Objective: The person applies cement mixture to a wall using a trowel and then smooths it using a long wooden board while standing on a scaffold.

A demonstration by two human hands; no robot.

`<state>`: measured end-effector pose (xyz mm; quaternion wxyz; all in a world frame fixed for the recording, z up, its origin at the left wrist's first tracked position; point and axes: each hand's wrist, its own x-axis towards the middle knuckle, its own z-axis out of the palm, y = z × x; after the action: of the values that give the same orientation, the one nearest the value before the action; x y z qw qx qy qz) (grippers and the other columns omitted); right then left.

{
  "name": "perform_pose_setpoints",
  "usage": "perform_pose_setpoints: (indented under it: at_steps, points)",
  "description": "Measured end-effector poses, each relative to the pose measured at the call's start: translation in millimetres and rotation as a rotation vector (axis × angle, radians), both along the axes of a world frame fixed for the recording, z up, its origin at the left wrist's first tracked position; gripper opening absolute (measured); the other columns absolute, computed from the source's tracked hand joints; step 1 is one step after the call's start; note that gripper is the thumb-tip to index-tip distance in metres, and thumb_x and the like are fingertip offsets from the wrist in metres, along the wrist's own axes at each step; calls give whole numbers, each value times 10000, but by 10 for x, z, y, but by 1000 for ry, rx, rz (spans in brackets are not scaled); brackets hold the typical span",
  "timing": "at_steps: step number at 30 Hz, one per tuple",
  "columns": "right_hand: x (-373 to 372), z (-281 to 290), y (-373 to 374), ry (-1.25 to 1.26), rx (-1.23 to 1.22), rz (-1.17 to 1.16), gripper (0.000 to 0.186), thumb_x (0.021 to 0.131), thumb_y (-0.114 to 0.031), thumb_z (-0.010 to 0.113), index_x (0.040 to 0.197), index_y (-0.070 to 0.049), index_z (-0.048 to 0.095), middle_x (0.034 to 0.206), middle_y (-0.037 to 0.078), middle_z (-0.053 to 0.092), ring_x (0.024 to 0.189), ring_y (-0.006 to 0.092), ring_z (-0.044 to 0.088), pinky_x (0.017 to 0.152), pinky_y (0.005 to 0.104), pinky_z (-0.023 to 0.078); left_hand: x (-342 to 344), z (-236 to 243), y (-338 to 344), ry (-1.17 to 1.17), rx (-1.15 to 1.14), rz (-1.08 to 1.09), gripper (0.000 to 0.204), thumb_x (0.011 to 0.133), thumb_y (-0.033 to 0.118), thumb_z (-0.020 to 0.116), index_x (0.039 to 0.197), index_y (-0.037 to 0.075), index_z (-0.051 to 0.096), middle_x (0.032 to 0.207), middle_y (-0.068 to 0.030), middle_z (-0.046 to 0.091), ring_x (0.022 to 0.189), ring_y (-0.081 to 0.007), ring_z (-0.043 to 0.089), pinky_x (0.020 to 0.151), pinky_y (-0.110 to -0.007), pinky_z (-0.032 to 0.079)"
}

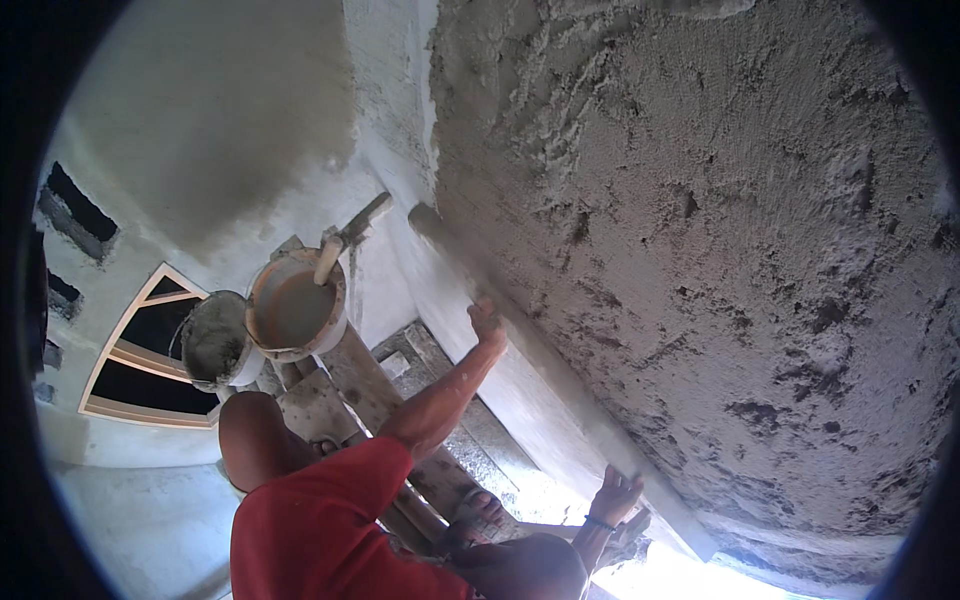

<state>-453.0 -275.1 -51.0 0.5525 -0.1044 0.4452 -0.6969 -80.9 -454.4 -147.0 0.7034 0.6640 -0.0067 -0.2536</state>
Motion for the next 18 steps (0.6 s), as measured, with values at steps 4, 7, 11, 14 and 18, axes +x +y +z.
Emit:
perform_pose_setpoints:
  at_steps: [4,7,11,14,18]
  points:
    - [600,581,-150,-67,-7,22,334,895,-333,618,1133,-112,541,1184,116,576,1078,251,553,946,404,482,625,756,-246,-162,-122,60,406,879,348,546,992,-31,453,976,-245,572,900,-345,587,787,-458,463]
    - [1024,1012,-253,-38,-57,12,449,889,-356,626,1183,-60,458,1172,134,508,1050,237,525,951,392,475,936,1616,-344,-169,-288,56,419,881,360,540,996,-33,451,1003,-250,562,931,-350,579,809,-462,453]
    - [1061,1075,-237,-15,-106,102,518,910,-362,611,1241,-20,407,1169,163,489,1104,282,511,959,407,468,1030,1883,-260,-196,-180,4,439,896,359,531,1025,-43,414,1031,-258,549,933,-340,565,811,-464,442]
    - [976,962,-5,131,-127,259,479,932,-348,583,1211,20,457,1169,167,541,1048,330,578,894,437,503,1302,1761,-122,-221,-153,-185,444,922,355,494,1047,-55,379,1034,-271,539,924,-339,557,819,-465,436]
    - [212,753,124,380,-29,168,347,931,-354,583,1047,-27,571,988,117,628,901,267,639,723,379,544,525,1850,-63,-222,-204,-57,444,945,361,456,1030,-65,364,1005,-263,513,902,-318,526,819,-445,433]
